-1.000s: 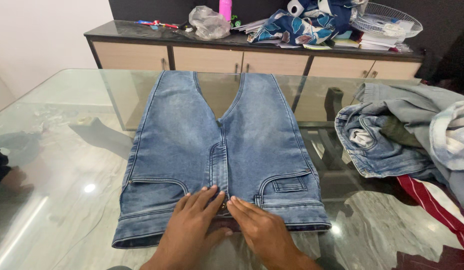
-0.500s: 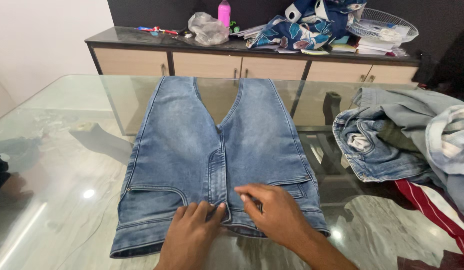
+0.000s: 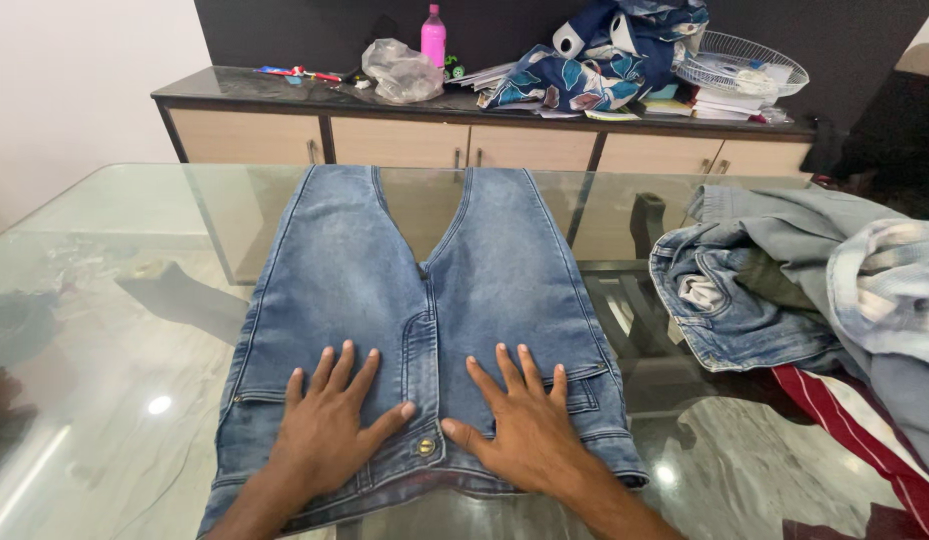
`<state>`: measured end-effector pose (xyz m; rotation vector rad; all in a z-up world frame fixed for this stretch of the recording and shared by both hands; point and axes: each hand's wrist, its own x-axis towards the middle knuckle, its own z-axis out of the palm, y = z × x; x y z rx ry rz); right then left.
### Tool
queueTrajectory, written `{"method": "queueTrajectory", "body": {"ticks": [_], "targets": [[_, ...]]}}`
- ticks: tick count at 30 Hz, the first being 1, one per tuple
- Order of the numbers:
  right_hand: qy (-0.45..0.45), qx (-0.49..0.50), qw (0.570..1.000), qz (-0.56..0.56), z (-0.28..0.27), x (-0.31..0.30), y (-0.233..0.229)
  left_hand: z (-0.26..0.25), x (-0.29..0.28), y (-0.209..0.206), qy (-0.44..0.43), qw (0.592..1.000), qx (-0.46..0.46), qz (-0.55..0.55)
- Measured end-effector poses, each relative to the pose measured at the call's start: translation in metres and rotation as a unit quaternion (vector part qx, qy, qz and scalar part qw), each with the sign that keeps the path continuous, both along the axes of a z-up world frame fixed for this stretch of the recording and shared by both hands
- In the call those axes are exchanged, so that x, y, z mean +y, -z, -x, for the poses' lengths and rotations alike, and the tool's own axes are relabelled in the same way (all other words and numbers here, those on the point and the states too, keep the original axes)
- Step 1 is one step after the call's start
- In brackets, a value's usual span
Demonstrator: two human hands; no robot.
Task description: The person folds a pair of light blue jeans on a glass table. They align the legs, smooth the fabric, fold the waistband over, and complete the fold by bringing the bottom up to the waist. The jeans remain on the table at the end.
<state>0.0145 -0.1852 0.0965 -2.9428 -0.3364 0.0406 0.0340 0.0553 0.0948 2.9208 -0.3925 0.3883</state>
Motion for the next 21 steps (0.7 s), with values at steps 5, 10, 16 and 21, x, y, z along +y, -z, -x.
{"method": "queueTrajectory", "body": {"ticks": [5, 10, 16, 21], "targets": [[0.020, 0.031, 0.999, 0.018, 0.006, -0.002, -0.002, 0.005, 0.024, 0.032, -0.036, 0.999, -0.002, 0.008], [0.022, 0.021, 0.999, 0.040, 0.012, -0.013, 0.010, 0.000, 0.026, 0.037, -0.059, 0.996, 0.046, -0.044], [-0.053, -0.403, 0.898, 0.167, 0.012, -0.034, 0.057, 0.027, 0.016, 0.017, -0.053, 0.992, 0.053, -0.101], [-0.014, -0.037, 0.996, 0.086, 0.022, -0.052, 0.049, 0.030, 0.011, -0.031, -0.062, 0.936, 0.306, -0.162]]}}
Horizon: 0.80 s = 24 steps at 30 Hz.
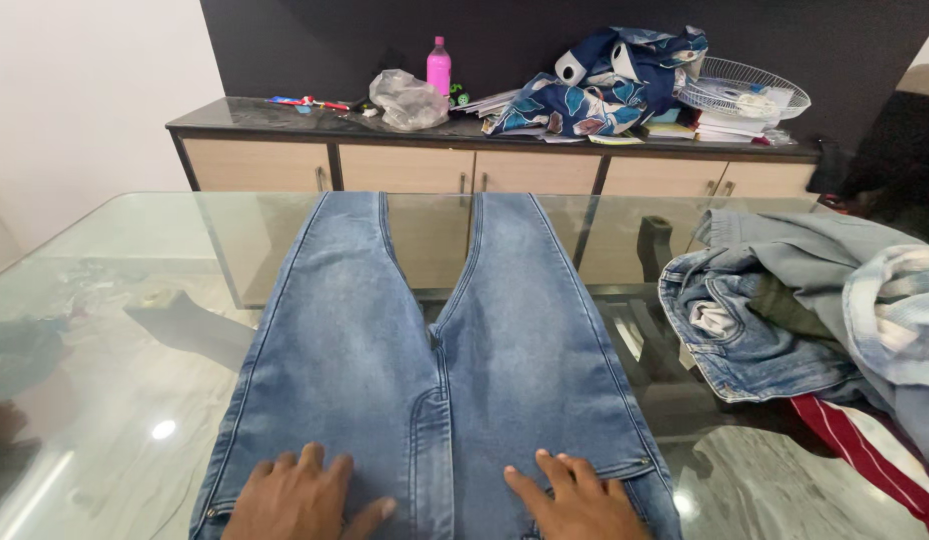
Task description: The person folds a pair of light blue jeans on a glass table. They align the legs, smooth the fabric, fold the waistband over, and complete the fold by bringing the bottom up to the waist. The jeans remain on the table at the end.
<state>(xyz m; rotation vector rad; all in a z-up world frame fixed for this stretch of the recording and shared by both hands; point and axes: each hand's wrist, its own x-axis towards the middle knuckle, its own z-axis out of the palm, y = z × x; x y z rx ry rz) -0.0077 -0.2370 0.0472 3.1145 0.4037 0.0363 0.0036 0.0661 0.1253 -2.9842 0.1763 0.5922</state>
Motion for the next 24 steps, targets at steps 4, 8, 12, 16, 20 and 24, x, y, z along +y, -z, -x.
{"method": "queueTrajectory", "body": {"ticks": [4, 8, 12, 16, 20, 24], "targets": [[-0.025, 0.149, 0.979, -0.135, -0.039, -0.005, -0.045, -0.019, -0.027, -0.001, 0.070, 0.964, -0.184, 0.177], [-0.053, -0.076, 0.980, -0.177, -0.092, 0.031, -0.048, -0.079, -0.051, 0.029, 0.106, 0.886, -0.378, 0.246], [0.048, -0.001, 0.994, -0.094, -0.110, 0.031, -0.038, -0.117, -0.021, 0.067, -0.006, 0.939, -0.292, 0.180], [0.106, 0.008, 0.990, -0.092, -0.109, 0.025, -0.038, -0.129, 0.008, 0.069, -0.051, 0.950, -0.269, 0.152], [0.165, 0.039, 0.981, -0.098, -0.107, 0.011, -0.041, -0.125, 0.040, 0.051, -0.125, 0.952, -0.259, 0.106], [0.170, 0.039, 0.978, -0.118, -0.112, 0.011, -0.038, -0.124, 0.044, 0.040, -0.127, 0.958, -0.256, 0.005]]}}
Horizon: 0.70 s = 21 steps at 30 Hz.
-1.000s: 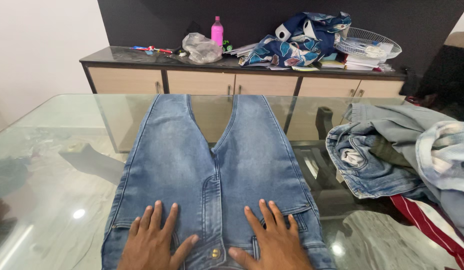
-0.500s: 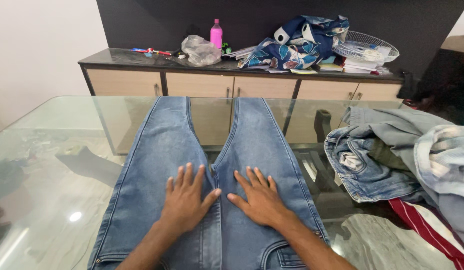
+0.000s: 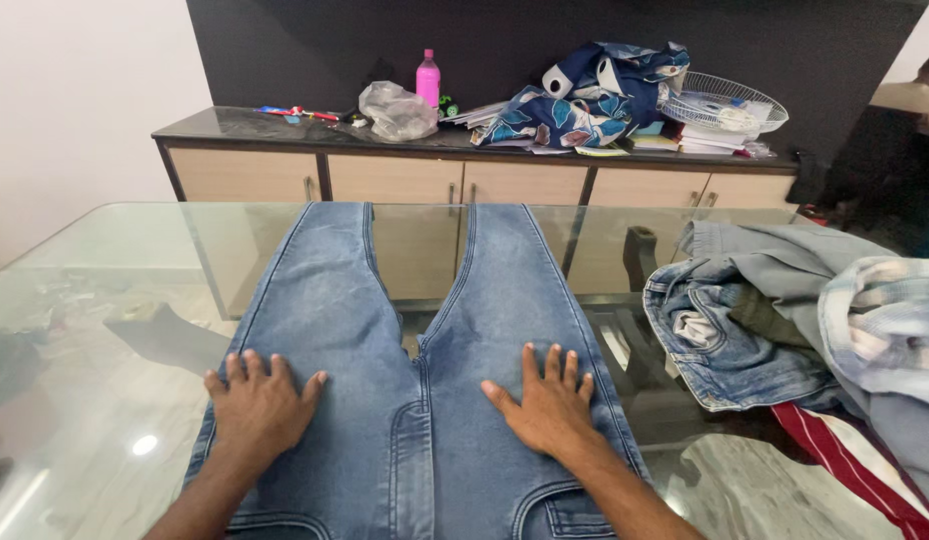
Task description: The person folds a pair of light blue jeans on a glass table. They align the legs, smooth the fabric, fold the waistband over, and complete the fold by bringing the bottom up to the waist. The jeans remain on the table at the end.
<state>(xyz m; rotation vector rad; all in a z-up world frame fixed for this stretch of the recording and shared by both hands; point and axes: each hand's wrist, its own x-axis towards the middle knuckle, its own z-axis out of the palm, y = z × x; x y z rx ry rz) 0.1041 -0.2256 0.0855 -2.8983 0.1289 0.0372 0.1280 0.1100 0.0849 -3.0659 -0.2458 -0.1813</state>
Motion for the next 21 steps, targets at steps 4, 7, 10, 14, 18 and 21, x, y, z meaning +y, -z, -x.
{"method": "queueTrajectory", "body": {"ticks": [4, 7, 10, 14, 18, 21], "targets": [[-0.152, -0.162, 0.974, -0.040, -0.004, 0.025, 0.016, -0.016, -0.059, 0.001, 0.258, 0.933, -0.215, 0.132], [-0.181, -0.132, 0.974, -0.016, -0.003, 0.039, 0.023, -0.030, -0.112, 0.005, 0.438, 0.834, -0.239, 0.235], [-0.185, -0.120, 0.975, -0.003, 0.005, 0.040, 0.017, -0.036, -0.134, 0.006, 0.392, 0.909, -0.089, 0.107], [-0.155, -0.076, 0.985, 0.018, 0.024, 0.043, 0.002, -0.042, -0.134, 0.000, 0.300, 0.950, -0.057, 0.069], [-0.144, -0.011, 0.989, 0.024, 0.048, 0.042, -0.017, -0.050, -0.138, -0.006, 0.248, 0.969, 0.003, 0.006], [-0.140, 0.061, 0.988, 0.033, 0.057, 0.036, -0.026, -0.051, -0.150, -0.003, 0.248, 0.950, -0.111, -0.153]]}}
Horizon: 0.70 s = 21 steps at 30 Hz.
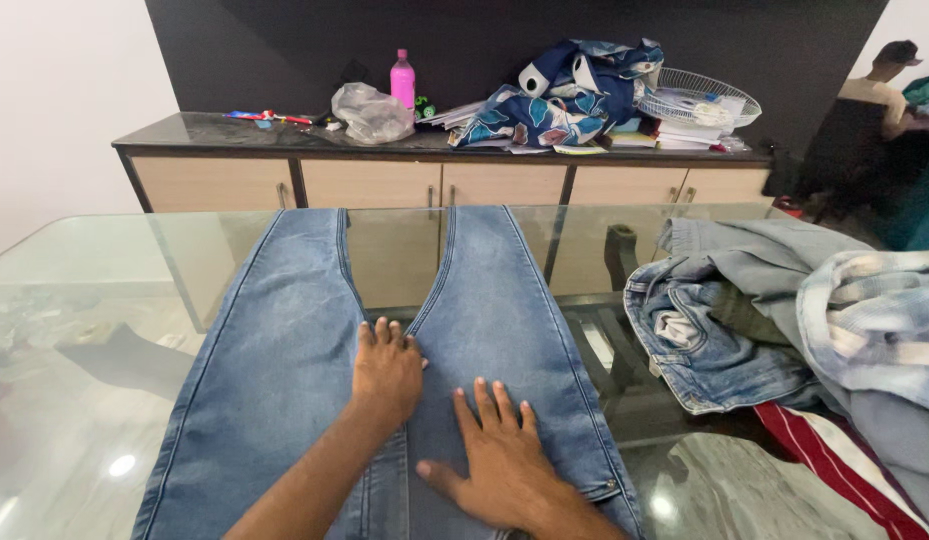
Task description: The person folds a pair of light blue jeans on a glass table. They align the legs, smooth the fabric, fold the waistband over, and complete the fold by bringing the bottom up to the waist. The jeans remain on the table at the end.
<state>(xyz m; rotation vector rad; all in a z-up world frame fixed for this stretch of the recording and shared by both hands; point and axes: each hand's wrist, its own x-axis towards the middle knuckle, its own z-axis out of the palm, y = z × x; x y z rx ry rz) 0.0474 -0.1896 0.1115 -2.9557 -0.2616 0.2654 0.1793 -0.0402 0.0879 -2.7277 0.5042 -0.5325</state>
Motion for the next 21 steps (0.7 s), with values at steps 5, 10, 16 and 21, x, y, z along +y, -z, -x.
{"method": "queueTrajectory", "body": {"ticks": [5, 10, 16, 21], "targets": [[0.013, -0.084, 0.994, -0.065, -0.029, -0.016, 0.008, 0.003, -0.010, 0.026, 0.209, 0.967, -0.012, 0.145], [-0.029, -0.150, 0.988, -0.033, -0.035, -0.023, 0.034, 0.002, -0.005, 0.038, 0.175, 0.964, 0.105, 0.170], [-0.012, -0.105, 0.994, -0.018, -0.015, -0.023, 0.026, -0.008, -0.011, 0.022, 0.100, 0.975, 0.128, 0.152], [-0.030, -0.102, 0.994, -0.020, 0.005, -0.024, 0.029, 0.002, -0.019, 0.024, 0.064, 0.977, 0.122, 0.165]]}}
